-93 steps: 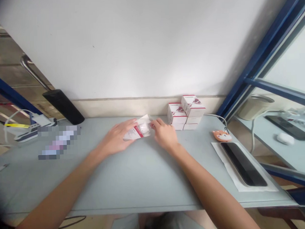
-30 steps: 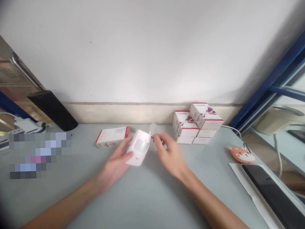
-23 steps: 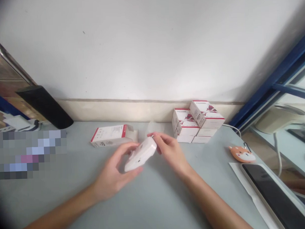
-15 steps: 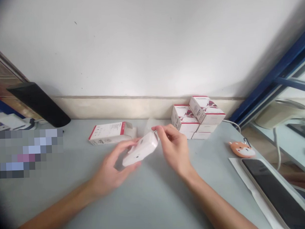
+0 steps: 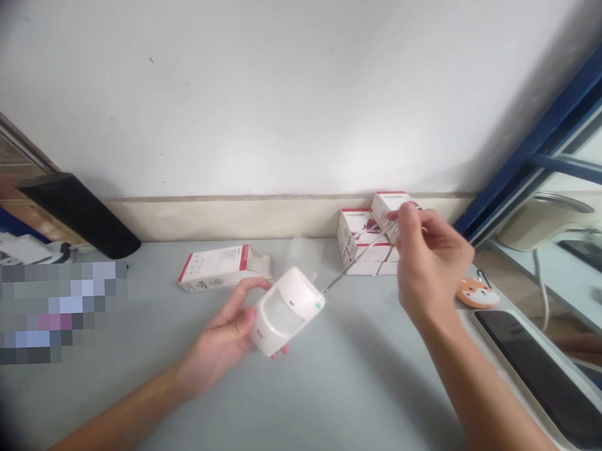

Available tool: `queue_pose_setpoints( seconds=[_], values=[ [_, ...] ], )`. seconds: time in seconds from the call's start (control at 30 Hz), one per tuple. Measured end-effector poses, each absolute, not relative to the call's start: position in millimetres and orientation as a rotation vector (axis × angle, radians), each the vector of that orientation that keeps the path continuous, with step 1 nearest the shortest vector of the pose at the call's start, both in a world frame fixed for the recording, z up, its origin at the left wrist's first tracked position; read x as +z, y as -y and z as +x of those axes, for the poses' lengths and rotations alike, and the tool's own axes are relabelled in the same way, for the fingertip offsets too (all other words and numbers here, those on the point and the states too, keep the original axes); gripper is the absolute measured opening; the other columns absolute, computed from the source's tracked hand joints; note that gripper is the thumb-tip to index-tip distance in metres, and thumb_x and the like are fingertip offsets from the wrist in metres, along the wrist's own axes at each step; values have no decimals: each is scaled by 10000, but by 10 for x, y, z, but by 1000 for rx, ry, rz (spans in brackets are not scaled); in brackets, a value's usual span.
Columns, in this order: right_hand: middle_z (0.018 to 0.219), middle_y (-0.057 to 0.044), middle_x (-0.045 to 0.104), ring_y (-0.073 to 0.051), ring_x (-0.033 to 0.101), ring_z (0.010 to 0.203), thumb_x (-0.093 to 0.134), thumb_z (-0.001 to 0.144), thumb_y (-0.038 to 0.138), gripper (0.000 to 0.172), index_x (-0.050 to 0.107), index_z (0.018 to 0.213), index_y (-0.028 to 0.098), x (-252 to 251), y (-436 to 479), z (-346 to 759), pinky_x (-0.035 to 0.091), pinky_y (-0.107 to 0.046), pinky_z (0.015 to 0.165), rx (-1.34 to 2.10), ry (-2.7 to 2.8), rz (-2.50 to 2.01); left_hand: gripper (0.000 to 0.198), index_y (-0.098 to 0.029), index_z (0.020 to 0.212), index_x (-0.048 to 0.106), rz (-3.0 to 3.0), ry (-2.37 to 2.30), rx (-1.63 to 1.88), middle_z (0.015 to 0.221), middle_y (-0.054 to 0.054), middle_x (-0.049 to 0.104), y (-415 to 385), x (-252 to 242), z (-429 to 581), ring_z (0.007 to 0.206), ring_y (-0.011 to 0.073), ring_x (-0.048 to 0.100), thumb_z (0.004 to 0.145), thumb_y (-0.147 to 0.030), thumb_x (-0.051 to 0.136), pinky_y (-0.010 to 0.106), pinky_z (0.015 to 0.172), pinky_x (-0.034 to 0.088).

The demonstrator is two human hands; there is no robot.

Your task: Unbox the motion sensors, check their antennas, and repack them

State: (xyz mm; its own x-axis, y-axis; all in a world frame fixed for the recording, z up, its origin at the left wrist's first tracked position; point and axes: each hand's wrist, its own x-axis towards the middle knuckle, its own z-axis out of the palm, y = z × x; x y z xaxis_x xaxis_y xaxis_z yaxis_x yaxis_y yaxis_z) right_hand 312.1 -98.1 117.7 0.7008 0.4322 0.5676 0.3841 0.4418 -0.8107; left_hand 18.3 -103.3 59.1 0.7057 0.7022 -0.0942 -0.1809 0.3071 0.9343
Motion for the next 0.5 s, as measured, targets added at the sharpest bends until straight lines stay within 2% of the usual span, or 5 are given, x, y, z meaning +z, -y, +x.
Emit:
queue_pose_setpoints(
  seconds=[0.1, 0.3, 0.4, 0.5],
  values=[
    [481, 66, 405, -74, 295, 456, 780, 863, 410, 315, 697, 698, 156, 1221, 934, 3261, 164, -306, 489, 42, 763, -1019, 285, -304, 1282, 503, 993, -572, 615, 1021, 51, 733, 1042, 596, 215, 840, 271, 778, 1057, -475, 544, 386, 770, 514],
    [514, 83, 357, -71, 273, 480, 807, 848, 434, 332, 671, 704, 168, 1235, 921, 3412, 138, -328, 506, 200, 787, -1006, 255, -262, 1167, 526, 889, -552, 606, 952, 29, 696, 1020, 587, 246, 708, 229, 749, 1071, -497, 498, 342, 672, 485],
    [538, 93, 323, -75, 251, 496, 800, 867, 428, 324, 655, 726, 175, 1265, 947, 3514, 132, -335, 514, 287, 737, -980, 254, -272, 1182, 536, 933, -579, 586, 966, 29, 700, 992, 613, 220, 740, 244, 756, 1054, -492, 539, 354, 696, 486],
    [566, 94, 303, -80, 220, 510, 755, 913, 360, 268, 635, 750, 184, 1293, 965, 3687, 138, -348, 528, 297, 612, -1013, 239, -288, 1215, 544, 1000, -632, 557, 1005, 32, 721, 978, 630, 188, 795, 255, 767, 1049, -460, 558, 390, 794, 497]
  ],
)
